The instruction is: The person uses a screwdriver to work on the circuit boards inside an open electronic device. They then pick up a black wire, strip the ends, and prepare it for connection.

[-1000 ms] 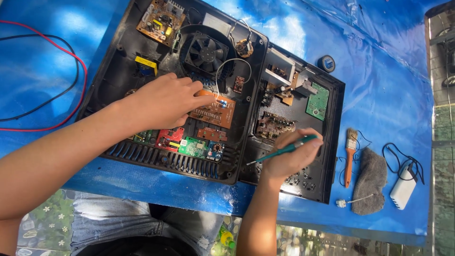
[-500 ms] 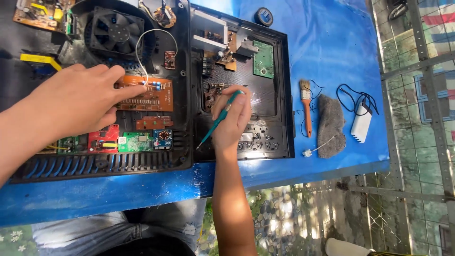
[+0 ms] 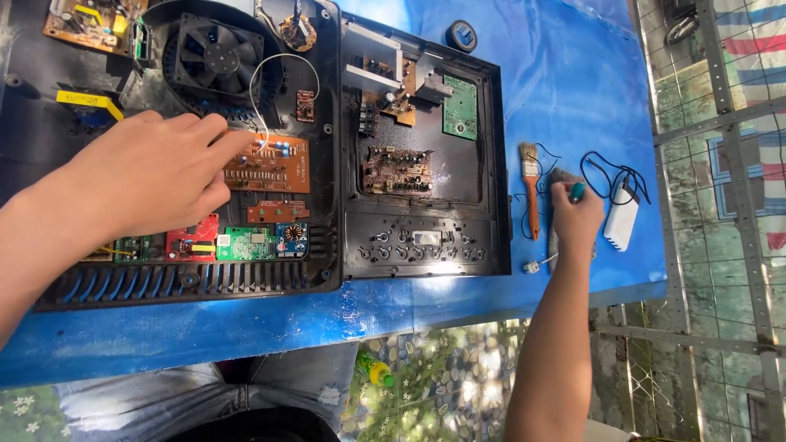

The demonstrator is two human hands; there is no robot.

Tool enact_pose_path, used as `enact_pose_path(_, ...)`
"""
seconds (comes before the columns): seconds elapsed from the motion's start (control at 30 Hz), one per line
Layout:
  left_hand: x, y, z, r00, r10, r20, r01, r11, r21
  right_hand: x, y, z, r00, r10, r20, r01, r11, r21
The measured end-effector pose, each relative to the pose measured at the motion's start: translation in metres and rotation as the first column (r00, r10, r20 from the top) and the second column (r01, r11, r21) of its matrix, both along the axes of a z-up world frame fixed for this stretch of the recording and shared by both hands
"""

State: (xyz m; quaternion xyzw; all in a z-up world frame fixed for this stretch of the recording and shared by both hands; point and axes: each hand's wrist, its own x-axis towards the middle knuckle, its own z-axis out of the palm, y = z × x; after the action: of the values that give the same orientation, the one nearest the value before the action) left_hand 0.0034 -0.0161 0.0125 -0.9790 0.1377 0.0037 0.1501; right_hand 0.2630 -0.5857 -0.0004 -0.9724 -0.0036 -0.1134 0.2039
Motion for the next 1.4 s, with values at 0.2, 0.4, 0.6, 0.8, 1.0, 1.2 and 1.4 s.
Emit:
enact_pose_path(0.2,-0.003,0.000,0.000,0.997,0.021,-0.069,-0.021,1.000,0.008,0.027,0.018,-0.017,1.000,0.012,-0.021,-0.014,0.994,-0.110)
enact_pose_path(0.4,-0.005,0.002,0.001,1.000,0.000,-0.021,0.000,1.000,0.012,0.052,0.004,-0.023,0.993,0.002,0.114,-0.004,1.000,0.018)
enact_pose_path(0.6,-0.002,0.003,-0.003,0.998,0.042,-0.048,-0.042,0.999,0.017,0.037,0.009,0.009,0.972,0.023,0.236,-0.092,0.953,0.288)
enact_pose_path(0.8,-0.001,0.002,-0.006,0.989,0.061,-0.137,-0.054,0.997,0.050,0.024,0.007,0.023,0.998,0.033,-0.059,-0.034,0.999,-0.020)
enact_pose_path(1.0,-0.003,0.005,-0.012,0.995,0.048,-0.091,-0.044,0.998,0.043,-0.004,0.040,0.076,0.830,-0.081,-0.552,0.032,0.995,-0.096)
enact_pose_path(1.2,-0.003,0.004,-0.012,0.991,0.062,-0.115,-0.053,0.996,0.075,-0.003,0.027,0.082,0.874,-0.034,-0.485,-0.043,0.989,-0.145)
enact_pose_path(1.4,-0.003,0.005,-0.014,0.992,0.070,-0.108,-0.066,0.997,0.044,-0.011,0.039,0.082,0.802,-0.087,-0.591,-0.108,0.952,-0.287)
